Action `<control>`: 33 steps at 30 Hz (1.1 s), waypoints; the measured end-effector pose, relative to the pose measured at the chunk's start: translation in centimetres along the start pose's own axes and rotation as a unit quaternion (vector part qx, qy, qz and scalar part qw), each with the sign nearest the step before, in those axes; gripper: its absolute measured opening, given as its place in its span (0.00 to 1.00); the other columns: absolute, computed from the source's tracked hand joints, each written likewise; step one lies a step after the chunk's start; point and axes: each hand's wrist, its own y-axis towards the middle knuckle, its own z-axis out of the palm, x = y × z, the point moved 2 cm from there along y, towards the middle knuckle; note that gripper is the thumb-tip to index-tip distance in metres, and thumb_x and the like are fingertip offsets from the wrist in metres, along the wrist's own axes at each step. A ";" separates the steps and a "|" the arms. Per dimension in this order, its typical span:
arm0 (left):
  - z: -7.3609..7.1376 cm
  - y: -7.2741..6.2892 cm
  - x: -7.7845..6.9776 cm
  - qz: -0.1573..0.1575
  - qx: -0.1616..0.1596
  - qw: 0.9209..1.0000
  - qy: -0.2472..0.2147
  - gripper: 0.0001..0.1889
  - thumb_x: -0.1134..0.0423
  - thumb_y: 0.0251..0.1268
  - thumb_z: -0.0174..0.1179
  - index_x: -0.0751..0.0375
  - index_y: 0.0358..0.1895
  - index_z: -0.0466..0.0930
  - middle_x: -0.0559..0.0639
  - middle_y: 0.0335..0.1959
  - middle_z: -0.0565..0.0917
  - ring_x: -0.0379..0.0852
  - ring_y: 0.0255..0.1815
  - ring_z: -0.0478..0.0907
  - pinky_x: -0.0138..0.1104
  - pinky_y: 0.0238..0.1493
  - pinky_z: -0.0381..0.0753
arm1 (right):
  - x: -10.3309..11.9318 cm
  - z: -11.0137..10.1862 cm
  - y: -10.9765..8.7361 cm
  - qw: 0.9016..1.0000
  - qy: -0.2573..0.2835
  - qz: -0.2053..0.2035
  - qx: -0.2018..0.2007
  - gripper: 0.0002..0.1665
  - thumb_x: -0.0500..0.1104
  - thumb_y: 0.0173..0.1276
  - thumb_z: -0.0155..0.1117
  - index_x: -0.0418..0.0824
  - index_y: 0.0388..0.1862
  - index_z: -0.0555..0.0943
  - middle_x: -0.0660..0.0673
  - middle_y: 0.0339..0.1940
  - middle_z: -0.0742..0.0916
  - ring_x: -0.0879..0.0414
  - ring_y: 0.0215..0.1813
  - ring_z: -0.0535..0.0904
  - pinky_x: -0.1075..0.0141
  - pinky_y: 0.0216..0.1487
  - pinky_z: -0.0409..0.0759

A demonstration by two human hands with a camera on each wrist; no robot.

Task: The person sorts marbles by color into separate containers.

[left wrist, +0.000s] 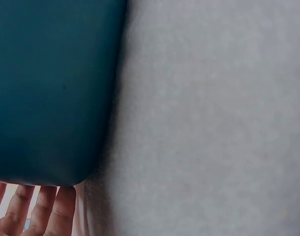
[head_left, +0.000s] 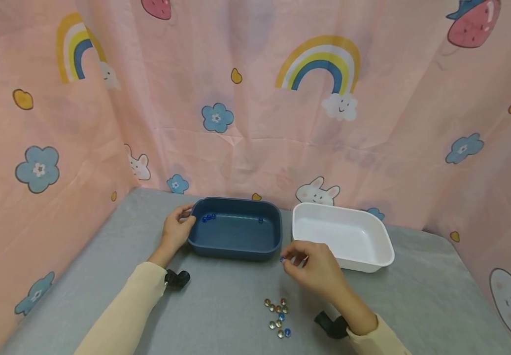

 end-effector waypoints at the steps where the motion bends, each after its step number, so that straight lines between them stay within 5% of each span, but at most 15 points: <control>1: 0.0 0.0 0.0 0.000 0.000 1.000 0.000 0.22 0.63 0.65 0.53 0.57 0.64 0.73 0.62 0.57 0.80 0.58 0.51 0.79 0.48 0.50 0.79 | 0.1 0.0 0.1 1.000 -0.001 -0.004 -0.001 0.09 0.36 0.52 0.70 0.51 0.28 0.84 0.61 0.26 0.85 0.70 0.26 0.76 0.71 0.28 0.77; 13: 0.0 -0.1 0.0 -0.003 0.003 1.000 -0.002 0.23 0.63 0.66 0.53 0.56 0.64 0.73 0.62 0.57 0.79 0.57 0.51 0.79 0.46 0.49 0.79 | 0.6 0.3 2.0 1.000 0.007 -0.007 -0.008 0.04 0.38 0.55 0.69 0.46 0.31 0.85 0.52 0.29 0.88 0.67 0.27 0.78 0.71 0.29 0.78; 33: -0.2 0.1 -0.1 0.005 0.000 1.000 0.003 0.23 0.63 0.64 0.53 0.58 0.63 0.74 0.64 0.55 0.81 0.57 0.48 0.81 0.44 0.46 0.80 | -0.3 1.7 5.0 1.000 0.010 0.012 -0.011 0.04 0.39 0.56 0.69 0.45 0.32 0.85 0.54 0.27 0.87 0.63 0.27 0.76 0.70 0.28 0.75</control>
